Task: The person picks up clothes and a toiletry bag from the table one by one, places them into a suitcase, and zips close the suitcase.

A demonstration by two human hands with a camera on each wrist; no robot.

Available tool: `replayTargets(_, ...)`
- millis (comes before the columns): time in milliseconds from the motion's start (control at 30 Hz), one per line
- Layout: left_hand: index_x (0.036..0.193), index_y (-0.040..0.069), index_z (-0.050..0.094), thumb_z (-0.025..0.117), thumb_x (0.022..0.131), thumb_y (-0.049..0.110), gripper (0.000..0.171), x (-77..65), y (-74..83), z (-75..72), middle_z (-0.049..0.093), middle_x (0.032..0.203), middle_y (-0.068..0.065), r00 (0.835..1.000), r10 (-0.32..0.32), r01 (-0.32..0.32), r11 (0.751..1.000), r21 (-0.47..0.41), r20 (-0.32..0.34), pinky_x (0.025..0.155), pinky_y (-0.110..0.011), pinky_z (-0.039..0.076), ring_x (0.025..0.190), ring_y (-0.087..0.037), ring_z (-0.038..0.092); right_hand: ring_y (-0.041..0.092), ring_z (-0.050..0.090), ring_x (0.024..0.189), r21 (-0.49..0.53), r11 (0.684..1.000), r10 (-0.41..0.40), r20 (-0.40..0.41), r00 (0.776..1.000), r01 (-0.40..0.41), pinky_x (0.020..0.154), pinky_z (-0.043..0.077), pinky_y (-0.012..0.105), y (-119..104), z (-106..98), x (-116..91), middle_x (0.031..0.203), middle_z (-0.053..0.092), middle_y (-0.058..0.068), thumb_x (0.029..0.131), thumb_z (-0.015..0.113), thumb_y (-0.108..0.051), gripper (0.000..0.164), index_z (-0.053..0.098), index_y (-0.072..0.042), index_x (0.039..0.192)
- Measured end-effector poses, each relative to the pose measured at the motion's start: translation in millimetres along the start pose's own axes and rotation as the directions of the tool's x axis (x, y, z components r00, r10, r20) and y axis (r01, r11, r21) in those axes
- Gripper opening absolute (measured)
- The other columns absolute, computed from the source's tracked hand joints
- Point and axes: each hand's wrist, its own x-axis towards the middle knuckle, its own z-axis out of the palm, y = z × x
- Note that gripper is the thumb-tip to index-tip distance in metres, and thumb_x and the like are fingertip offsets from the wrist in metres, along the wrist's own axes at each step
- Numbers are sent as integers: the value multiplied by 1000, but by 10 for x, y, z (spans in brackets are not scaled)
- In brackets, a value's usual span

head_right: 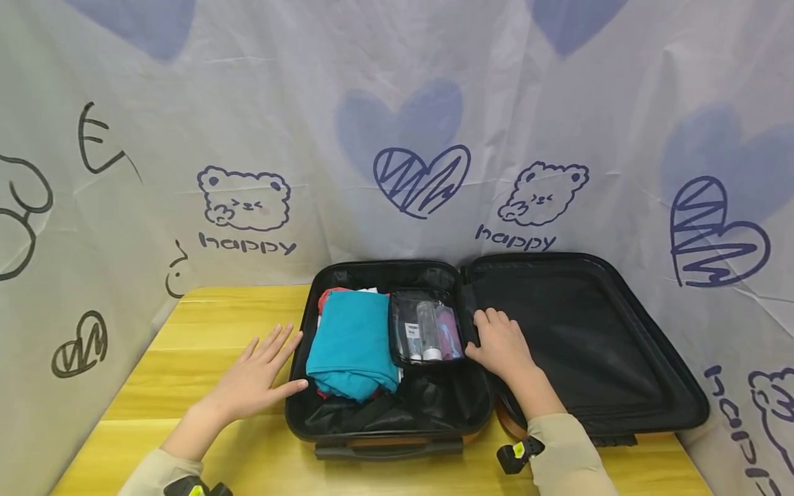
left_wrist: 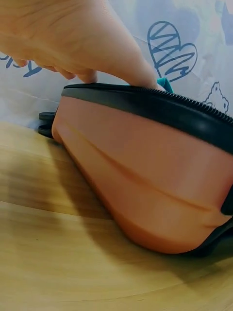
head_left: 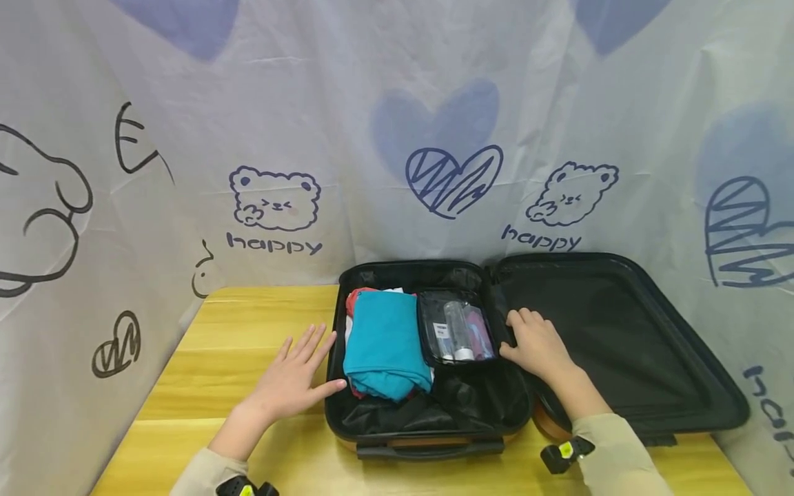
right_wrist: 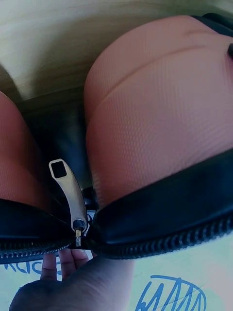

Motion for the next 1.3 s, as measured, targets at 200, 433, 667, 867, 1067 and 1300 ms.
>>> replayTargets(200, 156, 17, 23, 47, 90, 69, 88, 29, -46, 83, 13, 165, -7, 1000, 17, -17, 1000, 8, 7, 120, -58, 14, 153, -29, 14, 33, 55, 89, 6, 1000, 14, 6, 1000, -14, 75, 45, 50, -4, -12, -16, 94, 58, 12, 77, 75, -26, 37, 57, -4, 100)
replayTargets(433, 157, 17, 18, 45, 91, 69, 88, 45, -65, 81, 11, 165, -6, 999, 24, -24, 1000, 1, 21, 121, -58, 14, 153, -28, 12, 35, 56, 95, 17, 999, 27, 2, 1000, -27, 79, 45, 52, -15, -23, -28, 100, 59, 14, 81, 73, -27, 37, 58, -4, 105)
replayTargets(667, 157, 14, 19, 45, 92, 67, 88, 56, -80, 92, 13, 165, -7, 999, 50, -50, 999, -4, 16, 121, -57, 15, 153, -28, 13, 39, 56, 105, 10, 1000, 25, 31, 999, -25, 84, 45, 56, -16, -71, -107, 111, 61, 18, 86, 70, -32, 44, 59, -3, 117)
replayTargets(867, 157, 14, 17, 46, 92, 66, 88, 33, -82, 121, 12, 165, -7, 999, 43, -43, 999, -20, 24, 121, -58, 14, 153, -27, 12, 39, 54, 113, -5, 1000, 3, 63, 998, -3, 89, 44, 58, -5, -132, -209, 121, 61, 19, 88, 67, -40, 54, 59, -3, 127)
replayTargets(1067, 158, 16, 14, 46, 93, 64, 87, 20, -78, 114, 9, 165, -6, 999, 24, -23, 999, -23, 36, 122, -56, 12, 153, -26, 10, 40, 53, 116, -21, 1000, 8, 39, 999, -7, 90, 42, 60, 75, -220, -338, 123, 60, 19, 89, 65, -45, 57, 58, -5, 128)
replayTargets(1300, 158, 16, 13, 46, 93, 64, 87, 11, -75, 120, 9, 165, -7, 999, 16, -15, 999, -38, 36, 122, -56, 11, 154, -26, 9, 46, 49, 117, -12, 996, 83, -27, 996, -83, 88, 40, 65, 262, -390, -629, 127, 56, 25, 90, 66, -43, 58, 55, -3, 131)
